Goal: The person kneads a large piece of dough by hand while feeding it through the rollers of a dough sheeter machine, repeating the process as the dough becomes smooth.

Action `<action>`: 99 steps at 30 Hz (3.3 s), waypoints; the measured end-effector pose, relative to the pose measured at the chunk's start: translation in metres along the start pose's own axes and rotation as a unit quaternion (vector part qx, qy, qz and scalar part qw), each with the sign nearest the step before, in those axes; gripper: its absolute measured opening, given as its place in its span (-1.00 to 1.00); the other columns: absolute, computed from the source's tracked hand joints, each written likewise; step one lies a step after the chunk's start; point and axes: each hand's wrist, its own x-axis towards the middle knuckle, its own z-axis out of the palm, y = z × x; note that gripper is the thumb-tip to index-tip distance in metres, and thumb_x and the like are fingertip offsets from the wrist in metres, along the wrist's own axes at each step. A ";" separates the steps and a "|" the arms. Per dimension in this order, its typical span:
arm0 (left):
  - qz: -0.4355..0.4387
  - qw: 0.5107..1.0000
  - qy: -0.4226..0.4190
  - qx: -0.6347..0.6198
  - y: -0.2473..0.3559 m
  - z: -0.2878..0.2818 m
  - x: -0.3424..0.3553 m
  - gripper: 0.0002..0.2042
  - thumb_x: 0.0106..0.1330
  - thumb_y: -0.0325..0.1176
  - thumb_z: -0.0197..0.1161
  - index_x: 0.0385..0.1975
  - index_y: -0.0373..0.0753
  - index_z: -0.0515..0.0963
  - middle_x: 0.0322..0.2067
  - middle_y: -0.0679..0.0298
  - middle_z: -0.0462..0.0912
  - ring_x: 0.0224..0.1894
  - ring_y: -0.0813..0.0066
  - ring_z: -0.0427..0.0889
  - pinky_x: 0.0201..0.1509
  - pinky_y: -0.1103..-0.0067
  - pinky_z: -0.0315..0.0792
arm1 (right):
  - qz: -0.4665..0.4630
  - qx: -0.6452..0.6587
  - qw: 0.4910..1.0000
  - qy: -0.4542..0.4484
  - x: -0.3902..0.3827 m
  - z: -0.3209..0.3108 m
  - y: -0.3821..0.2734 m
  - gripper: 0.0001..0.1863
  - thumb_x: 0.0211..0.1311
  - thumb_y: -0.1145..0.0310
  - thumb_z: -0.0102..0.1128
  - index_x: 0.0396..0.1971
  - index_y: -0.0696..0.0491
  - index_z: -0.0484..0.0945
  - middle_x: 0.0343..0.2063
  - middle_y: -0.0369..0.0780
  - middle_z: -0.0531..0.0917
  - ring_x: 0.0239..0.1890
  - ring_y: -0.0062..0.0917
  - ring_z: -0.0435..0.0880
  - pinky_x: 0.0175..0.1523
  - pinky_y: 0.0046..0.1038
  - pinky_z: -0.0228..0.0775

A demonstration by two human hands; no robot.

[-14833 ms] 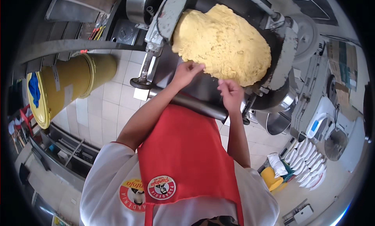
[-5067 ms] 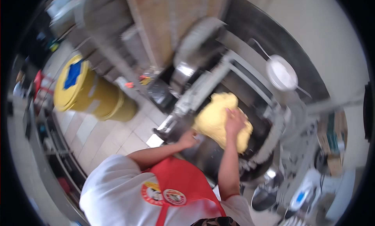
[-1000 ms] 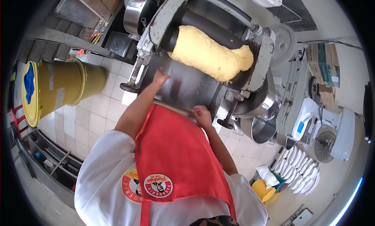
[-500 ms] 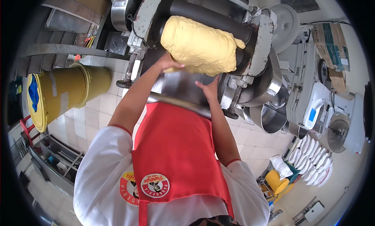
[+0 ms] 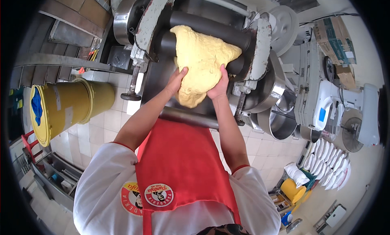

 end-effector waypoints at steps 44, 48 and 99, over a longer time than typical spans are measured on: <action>0.010 0.842 -0.006 -0.539 -0.007 0.001 0.193 -0.37 0.51 0.19 -0.14 0.37 -0.13 0.40 0.33 0.18 0.50 0.38 0.08 0.43 0.45 0.02 0.29 | -0.059 -0.735 0.656 0.161 -0.145 -0.052 -0.009 -0.88 0.32 0.46 0.37 -0.28 0.20 0.67 -0.50 -0.28 0.68 -0.48 -0.68 0.55 -0.30 -0.55 0.43; 0.014 0.868 0.034 -0.495 -0.004 -0.004 0.168 -0.37 0.51 0.19 -0.14 0.37 -0.13 0.40 0.33 0.18 0.49 0.39 0.06 0.42 0.46 0.01 0.27 | 0.003 -0.697 0.684 0.216 -0.186 -0.067 0.010 -0.84 0.33 0.38 0.38 -0.23 0.16 0.70 -0.47 -0.23 0.71 -0.47 -0.63 0.63 -0.32 -0.51 0.47; -0.106 0.822 0.215 -0.517 0.046 0.072 0.012 -0.36 0.41 0.21 -0.14 0.29 -0.11 0.45 0.33 0.06 0.42 0.36 -0.05 0.41 0.44 -0.10 0.24 | -0.226 -0.632 0.736 0.087 -0.073 -0.019 0.072 -0.79 0.51 0.31 0.15 -0.16 0.18 0.54 -0.34 -0.18 0.54 -0.31 -0.44 0.55 -0.17 -0.41 0.41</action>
